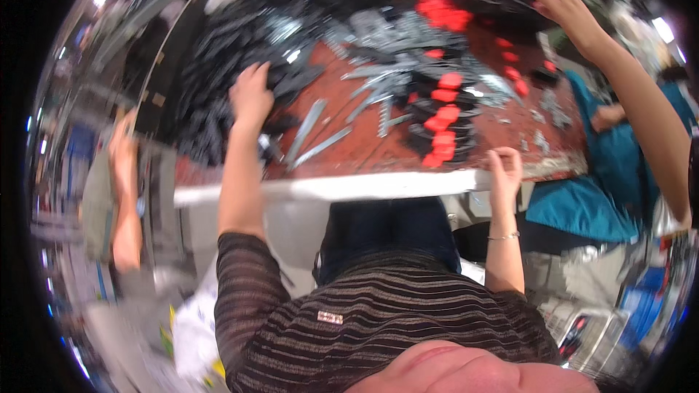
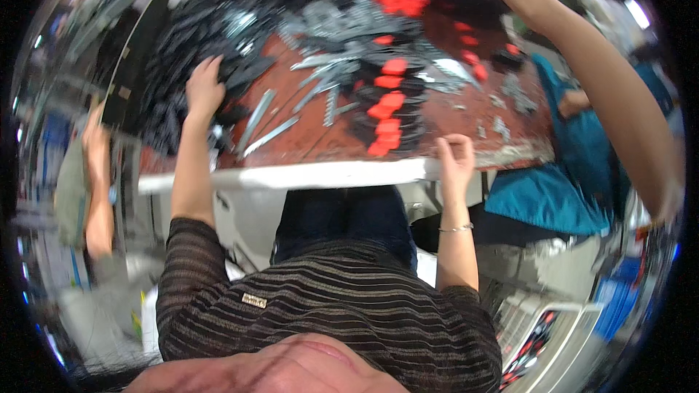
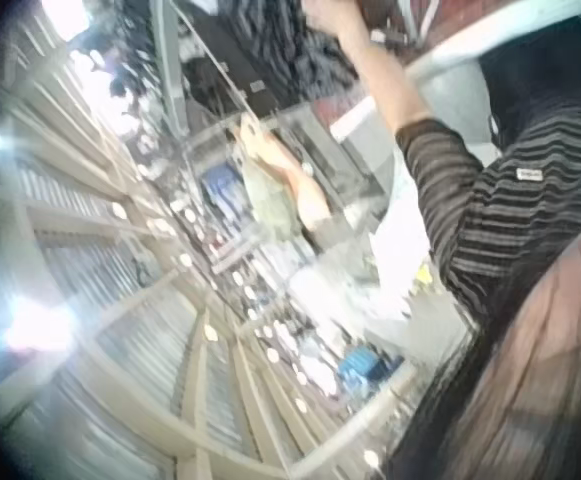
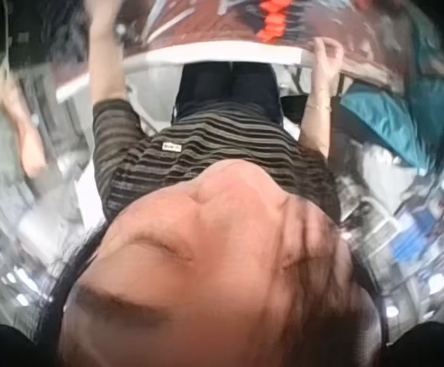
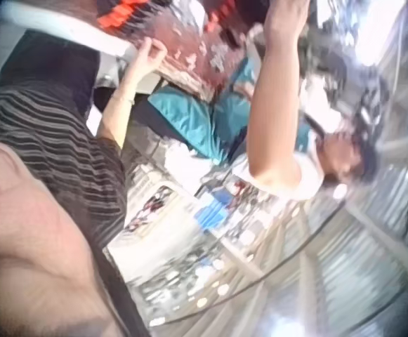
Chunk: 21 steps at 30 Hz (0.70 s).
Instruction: The person assembles small folding knives by inserting red plastic handles into black metal frames and securing them with screws. The person repeatedly picks up parts from a table, aligns them, and fastens them together, placing finished units aside.
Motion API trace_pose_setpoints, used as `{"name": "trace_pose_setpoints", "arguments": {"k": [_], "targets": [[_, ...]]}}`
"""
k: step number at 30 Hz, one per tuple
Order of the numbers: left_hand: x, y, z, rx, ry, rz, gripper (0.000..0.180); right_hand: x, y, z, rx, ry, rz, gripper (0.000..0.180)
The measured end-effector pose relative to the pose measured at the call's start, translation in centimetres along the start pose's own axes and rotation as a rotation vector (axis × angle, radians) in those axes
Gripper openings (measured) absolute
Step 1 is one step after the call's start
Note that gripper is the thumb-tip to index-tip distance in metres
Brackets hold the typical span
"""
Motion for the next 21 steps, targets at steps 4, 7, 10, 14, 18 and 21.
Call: {"name": "trace_pose_setpoints", "arguments": {"k": [4, 7, 10, 14, 18, 21], "targets": [[0.6, -0.7, -2.0, -0.01, 0.07, 0.019, 0.033, -0.8, -0.3, -0.4, 0.017, -0.002, 0.037, 0.012], [2.3, -0.8, -2.6, 0.09, 0.074, 0.112, 0.027, -0.4, -0.5, 0.0, -0.042, -0.114, 0.064, 0.013], [6.5, 0.4, 0.6, 0.18, 0.473, 0.166, 0.024, 0.5, -0.2, 0.0, -0.012, -0.132, 0.077, 0.014], [4.2, 4.8, 3.7, 0.461, 1.342, -0.134, 0.025, 0.3, -0.1, 0.5, -0.037, -0.17, 0.027, 0.017], [4.6, 9.5, 10.4, 0.458, 1.441, -0.466, 0.025, -0.7, -0.1, 0.8, -0.034, -0.172, 0.007, 0.014], [0.4, 10.5, 11.3, 0.399, 1.567, -0.515, 0.034, -0.5, 0.0, 0.2, -0.077, -0.061, 0.066, 0.01]]}}
Point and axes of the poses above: each hand's wrist, its own y-axis away from the middle knuckle, its own x-axis out of the back of the hand, z = x × y, the point moved 6 cm from there along -y, towards the middle knuckle, and after that the axes turned 10 degrees about x, right-handed, at the moved point
